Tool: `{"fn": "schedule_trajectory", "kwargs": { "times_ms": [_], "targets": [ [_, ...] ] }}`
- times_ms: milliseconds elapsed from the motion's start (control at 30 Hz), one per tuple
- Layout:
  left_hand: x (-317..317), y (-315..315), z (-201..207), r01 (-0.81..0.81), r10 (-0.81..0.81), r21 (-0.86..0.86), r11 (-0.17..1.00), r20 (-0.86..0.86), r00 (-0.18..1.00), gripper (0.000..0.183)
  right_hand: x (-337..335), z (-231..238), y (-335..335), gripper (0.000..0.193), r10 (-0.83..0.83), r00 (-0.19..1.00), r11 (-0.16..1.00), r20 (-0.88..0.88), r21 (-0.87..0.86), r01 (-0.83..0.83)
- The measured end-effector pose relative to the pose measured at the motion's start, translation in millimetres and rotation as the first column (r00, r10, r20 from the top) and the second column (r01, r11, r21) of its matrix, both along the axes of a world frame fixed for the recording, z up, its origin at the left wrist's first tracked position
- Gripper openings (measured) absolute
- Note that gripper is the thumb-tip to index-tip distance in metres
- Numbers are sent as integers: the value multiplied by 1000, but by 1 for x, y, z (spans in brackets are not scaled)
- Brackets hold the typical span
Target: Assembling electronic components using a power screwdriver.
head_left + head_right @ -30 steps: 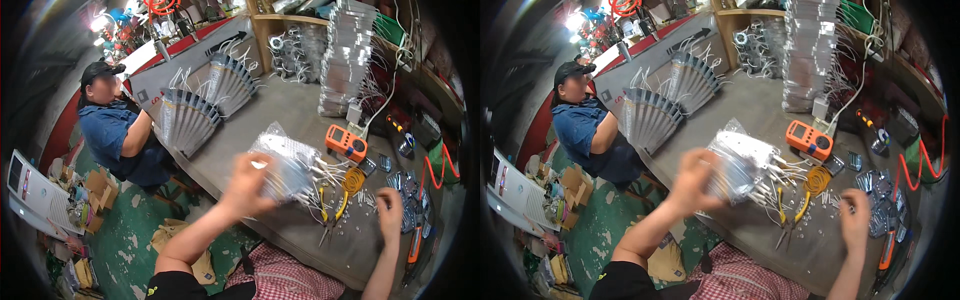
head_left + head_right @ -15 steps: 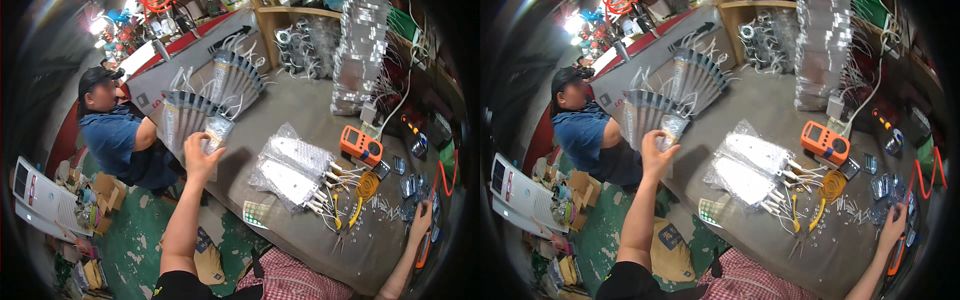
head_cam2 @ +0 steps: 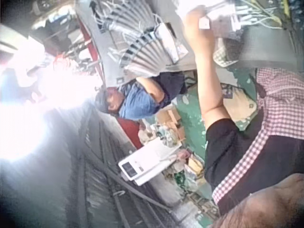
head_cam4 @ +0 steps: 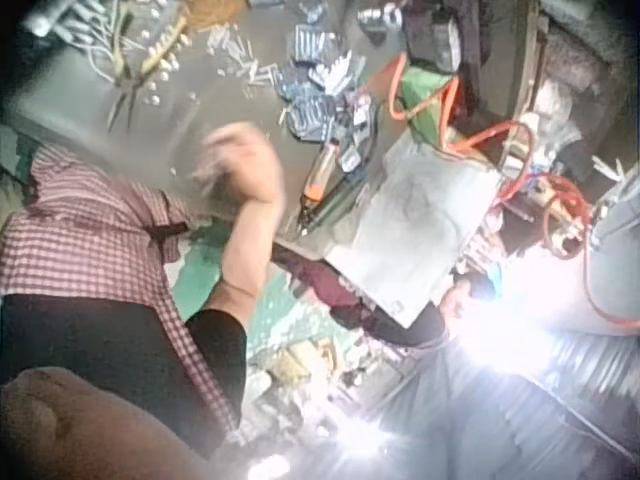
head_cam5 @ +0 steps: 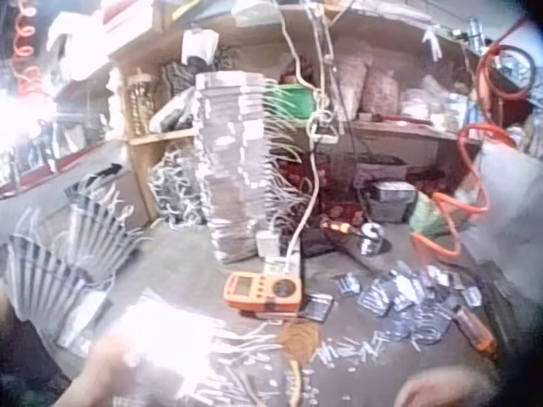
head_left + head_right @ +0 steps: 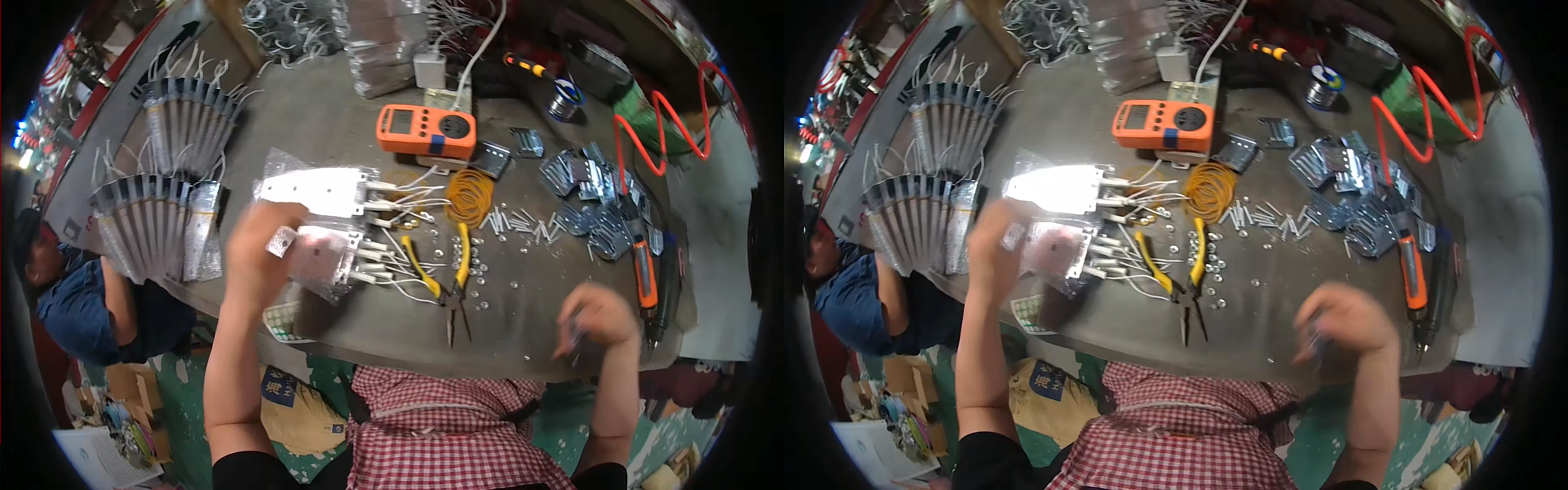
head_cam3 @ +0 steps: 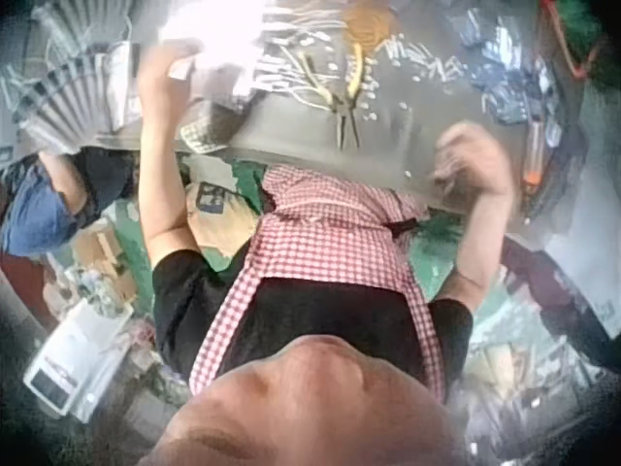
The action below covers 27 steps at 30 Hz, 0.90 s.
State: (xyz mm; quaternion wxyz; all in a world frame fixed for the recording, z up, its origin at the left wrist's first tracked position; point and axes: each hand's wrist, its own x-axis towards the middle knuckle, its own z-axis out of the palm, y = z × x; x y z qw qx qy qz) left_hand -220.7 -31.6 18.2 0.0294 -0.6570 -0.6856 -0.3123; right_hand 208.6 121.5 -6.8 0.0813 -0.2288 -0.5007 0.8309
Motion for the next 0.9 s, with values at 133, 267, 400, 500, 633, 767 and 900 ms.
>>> {"fn": "schedule_trajectory", "kwargs": {
  "times_ms": [133,267,400,500,633,767,900],
  "targets": [
    [51,19,13,263,-287,-390,882,-2,958,57,-6,-31,-29,23,427,901,904,-83,-5,-428],
    [39,4,2,180,-246,-413,893,-113,963,76,-30,-26,-8,23,207,978,970,17,-135,-202],
    [32,-2,-4,97,-181,-354,930,-212,960,83,-53,-4,4,17,-58,986,946,156,323,5],
    [41,-14,-1,37,-46,-160,986,-53,998,86,-53,-9,-3,19,-290,925,529,247,846,-59],
    [102,-43,-4,-34,22,31,999,335,942,90,-78,11,-35,37,-494,870,-264,7,952,-158],
    [147,-39,-52,-80,10,153,985,409,912,97,-117,-1,-108,79,-21,997,231,-76,970,79],
    [148,-36,-36,6,30,-98,995,370,928,96,-144,-47,-135,77,-173,943,587,-286,739,332]
  ]
}}
